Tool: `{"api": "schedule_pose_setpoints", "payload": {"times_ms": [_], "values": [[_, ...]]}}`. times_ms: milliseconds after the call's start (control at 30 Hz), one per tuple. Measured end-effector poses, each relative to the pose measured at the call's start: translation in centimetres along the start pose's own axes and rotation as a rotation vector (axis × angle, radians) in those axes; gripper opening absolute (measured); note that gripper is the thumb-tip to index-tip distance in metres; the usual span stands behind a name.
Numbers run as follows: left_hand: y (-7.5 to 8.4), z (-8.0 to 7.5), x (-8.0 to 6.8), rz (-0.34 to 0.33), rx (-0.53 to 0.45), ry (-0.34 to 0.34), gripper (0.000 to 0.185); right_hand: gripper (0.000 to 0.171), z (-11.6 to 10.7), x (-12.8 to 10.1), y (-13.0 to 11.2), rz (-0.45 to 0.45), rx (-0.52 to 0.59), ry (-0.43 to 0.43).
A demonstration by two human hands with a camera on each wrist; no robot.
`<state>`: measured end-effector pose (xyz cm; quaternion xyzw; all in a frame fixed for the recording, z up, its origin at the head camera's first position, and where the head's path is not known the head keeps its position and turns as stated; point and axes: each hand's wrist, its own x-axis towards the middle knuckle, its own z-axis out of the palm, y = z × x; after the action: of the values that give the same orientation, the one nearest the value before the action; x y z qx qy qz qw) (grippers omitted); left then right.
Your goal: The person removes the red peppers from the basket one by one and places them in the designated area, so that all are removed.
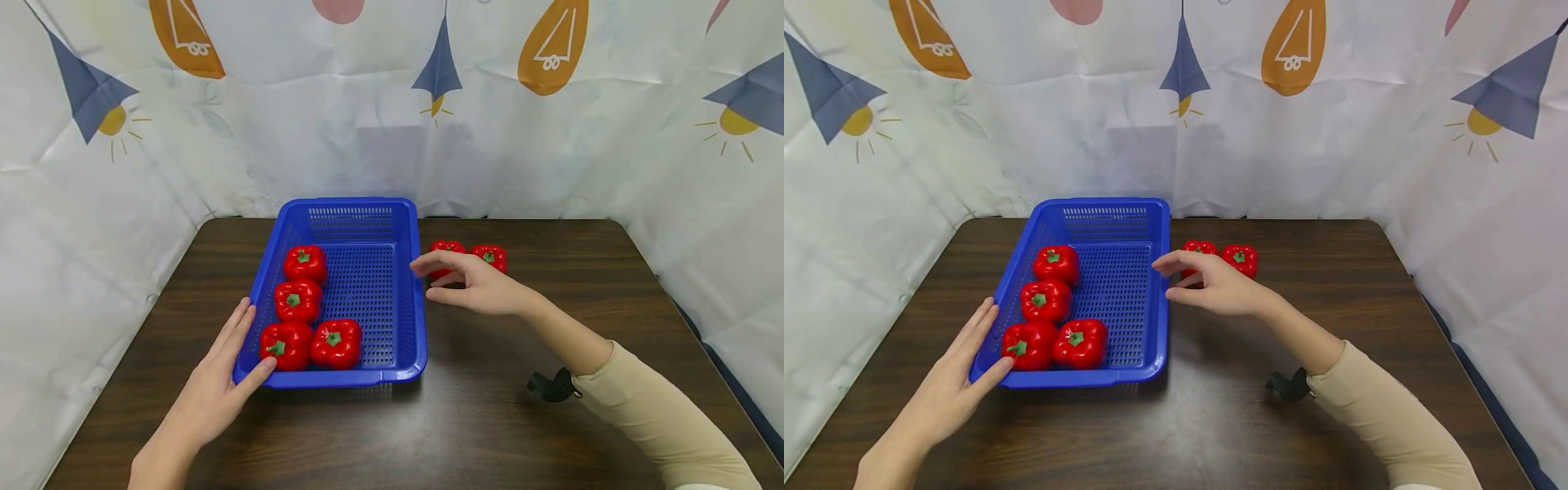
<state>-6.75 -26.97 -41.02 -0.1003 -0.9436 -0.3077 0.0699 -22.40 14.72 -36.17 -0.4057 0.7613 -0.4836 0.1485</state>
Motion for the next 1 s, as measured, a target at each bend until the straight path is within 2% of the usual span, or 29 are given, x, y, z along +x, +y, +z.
{"api": "schedule_pose_setpoints", "payload": {"times_ms": [300, 433, 733, 867, 1000], "values": [[0.0, 0.0, 0.1, -0.003, 0.004, 0.001, 0.087, 0.038, 0.9, 0.4, 0.3, -0.005, 0.04, -0.031], [0.1, 0.0, 0.1, -0.007, 0.004, 0.0, 0.087, 0.036, 1.0, 0.6, 0.3, -0.005, 0.021, -0.027], [0.2, -0.1, 0.0, -0.011, 0.0, -0.005, 0.087, 0.027, 1.7, 1.1, -0.3, -0.069, -0.063, 0.05], [0.2, -0.1, 0.0, -0.013, 0.004, -0.005, 0.086, 0.026, 2.1, 1.5, -0.7, -0.107, -0.019, 0.063], [0.2, -0.1, 0.0, -0.018, 0.008, -0.01, 0.086, 0.026, 2.5, 1.9, -1.1, -0.105, 0.003, 0.037]]}}
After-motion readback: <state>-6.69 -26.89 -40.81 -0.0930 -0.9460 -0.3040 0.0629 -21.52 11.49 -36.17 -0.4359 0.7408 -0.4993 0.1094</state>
